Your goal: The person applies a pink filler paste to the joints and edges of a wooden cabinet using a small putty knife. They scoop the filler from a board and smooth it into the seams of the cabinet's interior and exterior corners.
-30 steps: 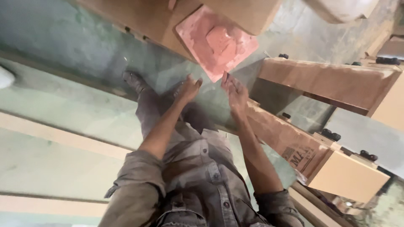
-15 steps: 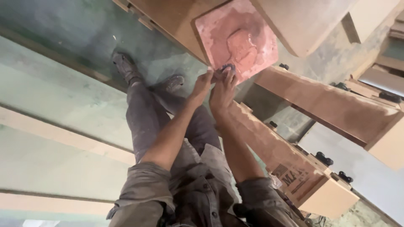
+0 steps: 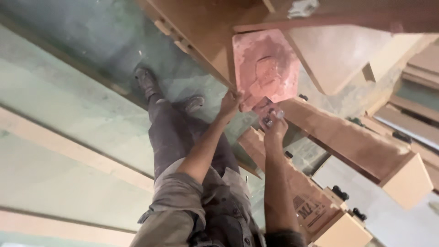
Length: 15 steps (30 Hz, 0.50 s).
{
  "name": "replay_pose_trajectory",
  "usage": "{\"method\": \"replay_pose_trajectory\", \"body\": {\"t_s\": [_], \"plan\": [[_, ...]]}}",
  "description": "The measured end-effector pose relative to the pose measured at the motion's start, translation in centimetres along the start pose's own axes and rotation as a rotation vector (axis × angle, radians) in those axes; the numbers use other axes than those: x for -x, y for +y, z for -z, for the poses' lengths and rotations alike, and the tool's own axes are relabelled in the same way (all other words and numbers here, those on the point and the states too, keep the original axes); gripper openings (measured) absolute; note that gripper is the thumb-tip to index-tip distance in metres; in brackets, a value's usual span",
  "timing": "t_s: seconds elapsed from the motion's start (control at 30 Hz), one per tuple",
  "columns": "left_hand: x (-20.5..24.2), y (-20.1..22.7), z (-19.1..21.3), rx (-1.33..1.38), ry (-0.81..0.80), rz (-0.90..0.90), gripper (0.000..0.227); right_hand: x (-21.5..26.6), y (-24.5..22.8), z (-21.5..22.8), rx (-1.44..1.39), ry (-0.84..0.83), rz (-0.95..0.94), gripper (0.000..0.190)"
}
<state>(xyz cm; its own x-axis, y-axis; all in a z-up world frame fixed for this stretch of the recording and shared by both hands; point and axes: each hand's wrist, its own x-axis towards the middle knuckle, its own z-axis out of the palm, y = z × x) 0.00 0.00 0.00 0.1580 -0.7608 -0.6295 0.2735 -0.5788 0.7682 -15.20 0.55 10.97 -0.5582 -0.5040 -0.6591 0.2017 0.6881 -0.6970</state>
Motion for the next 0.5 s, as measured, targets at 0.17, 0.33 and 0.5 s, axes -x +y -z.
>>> {"method": "replay_pose_trajectory", "body": {"t_s": [0.17, 0.33, 0.5], "plan": [[-0.3, -0.1, 0.5, -0.05, -0.053, -0.075, 0.056, 0.6, 4.3, -0.5, 0.466, -0.379, 0.925, 0.03], [1.1, -2.4, 1.7, -0.097, -0.147, -0.134, 0.053, 4.3, 4.2, 1.3, 0.198, -0.094, 0.197, 0.026], [4.4, -4.6, 8.5, -0.287, -0.182, -0.094, 0.049, 12.8, -3.6, 0.1, 0.766, -0.249, 0.375, 0.023]]}}
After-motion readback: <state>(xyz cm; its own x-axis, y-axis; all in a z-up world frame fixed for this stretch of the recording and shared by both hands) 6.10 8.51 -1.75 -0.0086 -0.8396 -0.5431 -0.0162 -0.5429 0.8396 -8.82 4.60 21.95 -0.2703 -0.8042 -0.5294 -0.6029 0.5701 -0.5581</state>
